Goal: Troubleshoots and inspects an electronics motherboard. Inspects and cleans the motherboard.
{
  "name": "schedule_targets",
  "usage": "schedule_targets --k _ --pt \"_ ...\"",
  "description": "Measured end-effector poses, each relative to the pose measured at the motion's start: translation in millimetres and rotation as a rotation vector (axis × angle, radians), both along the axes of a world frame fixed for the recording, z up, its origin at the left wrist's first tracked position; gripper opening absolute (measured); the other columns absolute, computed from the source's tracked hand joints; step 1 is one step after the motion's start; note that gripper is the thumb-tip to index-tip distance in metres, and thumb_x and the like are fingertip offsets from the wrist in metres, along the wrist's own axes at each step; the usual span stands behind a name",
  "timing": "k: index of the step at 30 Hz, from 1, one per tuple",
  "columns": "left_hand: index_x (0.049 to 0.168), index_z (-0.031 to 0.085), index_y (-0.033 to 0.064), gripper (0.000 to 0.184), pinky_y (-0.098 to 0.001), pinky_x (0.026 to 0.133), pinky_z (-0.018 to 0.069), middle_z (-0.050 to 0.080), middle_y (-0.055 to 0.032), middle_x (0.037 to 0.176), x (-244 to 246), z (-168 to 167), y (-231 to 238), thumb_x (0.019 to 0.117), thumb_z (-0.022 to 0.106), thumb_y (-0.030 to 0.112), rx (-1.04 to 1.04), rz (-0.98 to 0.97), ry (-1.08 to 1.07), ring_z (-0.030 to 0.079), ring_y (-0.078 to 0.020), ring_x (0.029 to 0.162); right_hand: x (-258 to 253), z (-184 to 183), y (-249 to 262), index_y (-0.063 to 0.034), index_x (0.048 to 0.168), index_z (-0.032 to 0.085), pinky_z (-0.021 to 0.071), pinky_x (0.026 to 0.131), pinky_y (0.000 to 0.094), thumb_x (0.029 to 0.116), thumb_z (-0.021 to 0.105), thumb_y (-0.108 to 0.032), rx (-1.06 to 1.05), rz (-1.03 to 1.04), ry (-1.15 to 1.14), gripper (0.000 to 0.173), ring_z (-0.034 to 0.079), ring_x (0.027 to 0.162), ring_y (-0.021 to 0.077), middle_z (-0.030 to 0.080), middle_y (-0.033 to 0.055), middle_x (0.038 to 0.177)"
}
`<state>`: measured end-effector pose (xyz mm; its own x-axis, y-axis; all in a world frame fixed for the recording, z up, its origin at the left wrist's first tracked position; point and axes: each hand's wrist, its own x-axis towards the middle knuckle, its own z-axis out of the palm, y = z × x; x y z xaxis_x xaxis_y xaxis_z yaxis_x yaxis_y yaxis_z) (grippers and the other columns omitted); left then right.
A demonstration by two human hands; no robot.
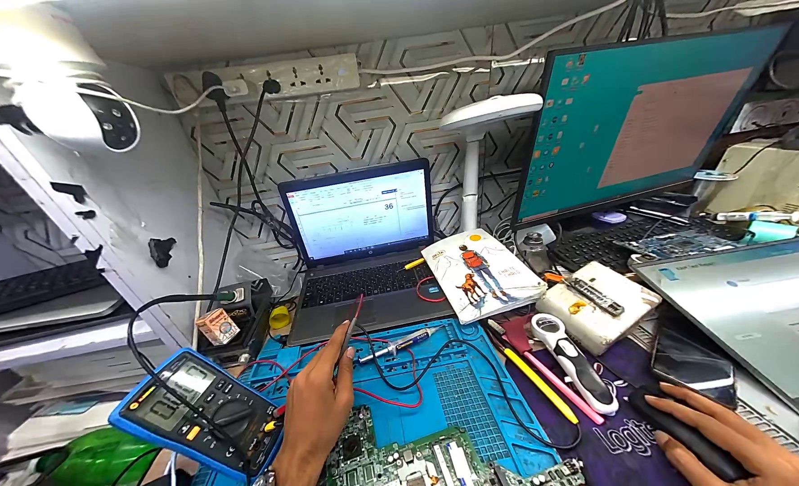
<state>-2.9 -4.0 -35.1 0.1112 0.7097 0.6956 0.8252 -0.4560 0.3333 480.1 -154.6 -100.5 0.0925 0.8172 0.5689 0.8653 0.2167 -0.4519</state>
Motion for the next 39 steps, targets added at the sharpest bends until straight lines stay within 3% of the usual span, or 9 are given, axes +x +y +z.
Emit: schedule_targets --k 20,39 --pt "0.143 0.062 0.0139 0.044 -0.0353 0.073 0.0603 0.075 -0.0024 0.105 -1.0 -1.2 0.9 0.1052 0.047 0.031 0.006 -0.011 0.006 0.07 -0.0117 0.079 -0.1 -0.6 0.6 -0.0121 0.122 0.075 0.0493 0.106 0.0509 0.0917 0.067 -0.03 0.008 -0.002 0.007 0.036 0.06 0.129 0.034 0.064 0.0216 0.137" --pt "0.143 0.062 0.0152 0.042 -0.0364 0.074 0.061 0.076 -0.0022 0.104 0.6 -1.1 -1.2 0.1058 0.049 0.031 -0.012 0.021 -0.006 0.071 -0.0127 0.079 2.7 1.9 0.9 -0.0075 0.125 0.072 0.0434 0.113 0.0483 0.0944 0.066 -0.028 -0.036 0.044 -0.002 0.038 0.055 0.134 0.0362 0.06 0.025 0.14"
